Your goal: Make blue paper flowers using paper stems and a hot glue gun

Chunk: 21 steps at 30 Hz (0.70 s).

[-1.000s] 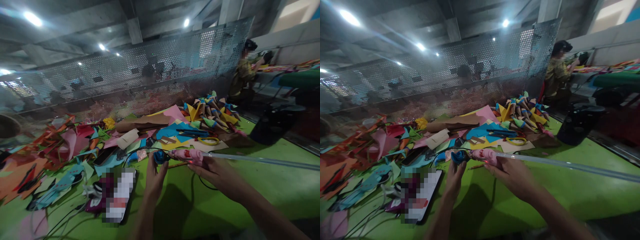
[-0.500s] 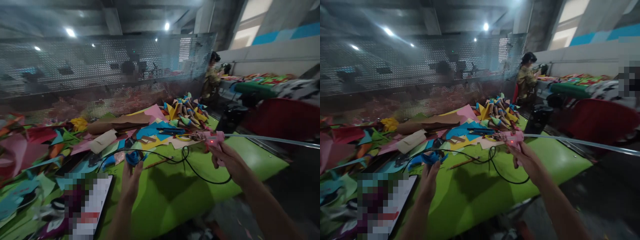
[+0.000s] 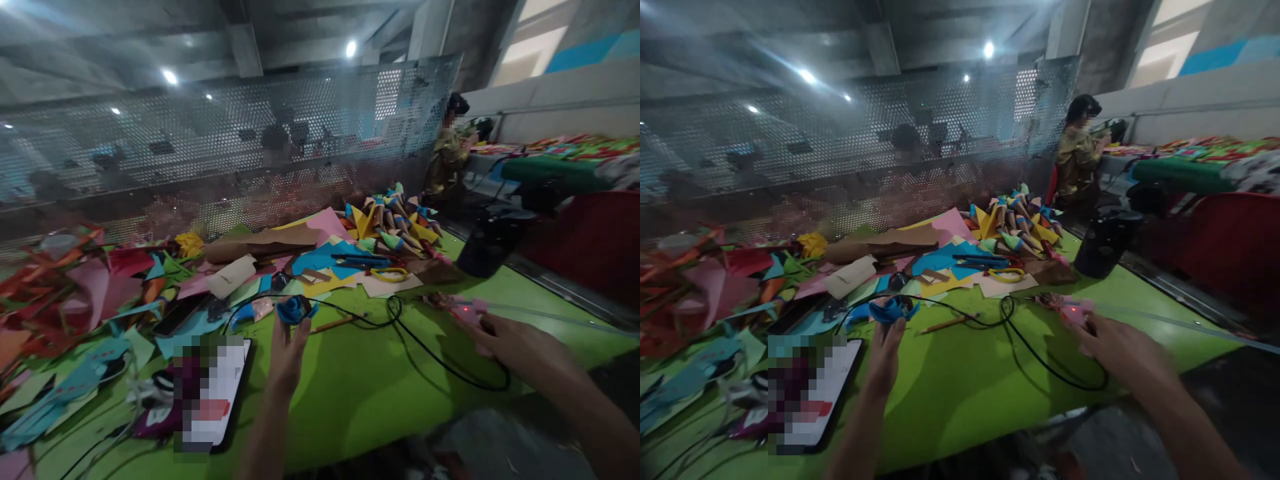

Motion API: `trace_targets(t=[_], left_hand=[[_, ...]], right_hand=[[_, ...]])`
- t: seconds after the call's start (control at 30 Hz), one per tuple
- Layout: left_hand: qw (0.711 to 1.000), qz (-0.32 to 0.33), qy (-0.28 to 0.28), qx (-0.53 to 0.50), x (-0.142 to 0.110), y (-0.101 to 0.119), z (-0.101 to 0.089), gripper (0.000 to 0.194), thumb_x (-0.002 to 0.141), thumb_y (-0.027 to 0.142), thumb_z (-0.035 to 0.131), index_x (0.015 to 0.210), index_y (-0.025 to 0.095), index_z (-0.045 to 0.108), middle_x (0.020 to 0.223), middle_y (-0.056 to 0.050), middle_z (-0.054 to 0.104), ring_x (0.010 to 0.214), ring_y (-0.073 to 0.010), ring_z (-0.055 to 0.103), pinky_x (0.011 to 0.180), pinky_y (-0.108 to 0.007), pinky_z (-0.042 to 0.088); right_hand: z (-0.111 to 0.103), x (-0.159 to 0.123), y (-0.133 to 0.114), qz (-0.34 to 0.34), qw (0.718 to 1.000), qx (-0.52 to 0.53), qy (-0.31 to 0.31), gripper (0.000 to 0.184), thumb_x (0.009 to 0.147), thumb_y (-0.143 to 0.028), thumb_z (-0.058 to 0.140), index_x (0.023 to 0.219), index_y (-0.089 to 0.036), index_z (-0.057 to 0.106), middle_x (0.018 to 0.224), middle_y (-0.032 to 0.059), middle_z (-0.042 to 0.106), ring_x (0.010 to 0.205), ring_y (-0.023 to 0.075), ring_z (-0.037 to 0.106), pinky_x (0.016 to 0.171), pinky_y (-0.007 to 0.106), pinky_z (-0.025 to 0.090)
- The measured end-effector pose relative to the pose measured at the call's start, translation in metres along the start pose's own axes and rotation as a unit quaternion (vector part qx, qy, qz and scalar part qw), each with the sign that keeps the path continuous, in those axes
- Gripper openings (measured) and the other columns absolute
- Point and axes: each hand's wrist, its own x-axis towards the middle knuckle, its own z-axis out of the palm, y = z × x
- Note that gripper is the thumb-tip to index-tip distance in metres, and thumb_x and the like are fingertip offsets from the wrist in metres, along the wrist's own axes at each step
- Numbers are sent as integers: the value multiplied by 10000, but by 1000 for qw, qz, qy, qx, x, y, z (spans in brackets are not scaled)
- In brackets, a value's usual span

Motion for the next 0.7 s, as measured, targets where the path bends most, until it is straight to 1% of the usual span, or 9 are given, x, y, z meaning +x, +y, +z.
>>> trace_targets(t=[0.1, 0.17, 0.23, 0.3, 0.33, 0.4, 0.5, 0.6, 0.7], left_hand=[[1000, 12, -13, 9, -2, 1, 1, 544, 772, 570, 669, 1173, 214, 579, 1150, -73, 663, 1135, -254, 593, 987, -367, 453], [1000, 21, -22, 6, -3, 2, 2, 517, 773, 535, 683, 1159, 212, 570, 1116, -64, 656, 1088, -241, 598, 964, -355, 461], [1000, 25, -18, -6, -5, 3, 4, 498, 771, 501, 694, 1156, 215, 562, 1096, -54, 644, 1056, -230, 594, 949, -343, 459], [999, 32, -11, -12, -6, 4, 6, 461, 777, 464, 692, 1147, 221, 562, 1076, -45, 631, 1030, -224, 587, 936, -336, 455], [999, 36, -12, -11, -6, 4, 7, 439, 783, 446, 686, 1141, 223, 563, 1070, -43, 626, 1021, -222, 584, 931, -334, 453], [999, 48, -23, -4, -5, 5, 7, 406, 790, 426, 676, 1123, 222, 566, 1054, -41, 621, 1001, -218, 582, 916, -331, 455], [998, 48, -39, 6, -4, 4, 6, 416, 788, 427, 675, 1131, 220, 563, 1057, -45, 622, 1003, -221, 586, 910, -334, 462], [998, 40, -45, 11, -3, 3, 5, 439, 778, 423, 684, 1147, 219, 561, 1080, -52, 626, 1021, -233, 591, 922, -351, 465], [997, 48, -53, 8, -4, 2, 5, 443, 782, 412, 681, 1164, 224, 557, 1109, -56, 625, 1043, -239, 590, 939, -359, 460]], right_hand=[[-6, 1, 4, 37, 996, -62, -48, 314, 772, -556, 616, 679, -265, 686, 777, 211, 727, 579, 367, 631, 537, 468, 381], [-11, 0, -7, 14, 997, -69, -31, 357, 818, -565, 547, 634, -276, 648, 755, 189, 712, 581, 358, 622, 535, 473, 386], [-16, -4, -31, -42, 998, -46, 7, 354, 856, -537, 504, 643, -284, 631, 768, 163, 707, 625, 346, 632, 539, 463, 401], [-18, -8, -64, -125, 991, 40, 17, 241, 874, -460, 539, 828, -278, 690, 868, 146, 725, 687, 311, 657, 596, 445, 455], [-17, -11, -83, -178, 981, 80, 8, 230, 912, -407, 519, 876, -266, 699, 950, 138, 729, 770, 289, 672, 673, 425, 485], [-13, -17, -122, -267, 953, 145, -5, 189, 917, -371, 563, 898, -247, 703, 973, 90, 724, 876, 266, 673, 775, 391, 505], [-4, -24, -172, -346, 910, 227, -31, 156, 938, -277, 572, 982, -237, 715, 994, 59, 713, 924, 210, 669, 820, 323, 518], [5, -26, -203, -413, 877, 243, -33, 208, 940, -187, 555, 1038, -228, 734, 977, 71, 700, 909, 189, 661, 799, 292, 520], [12, -24, -217, -444, 870, 209, -42, 275, 930, -145, 553, 1123, -233, 727, 961, 74, 677, 877, 181, 649, 764, 282, 516]])
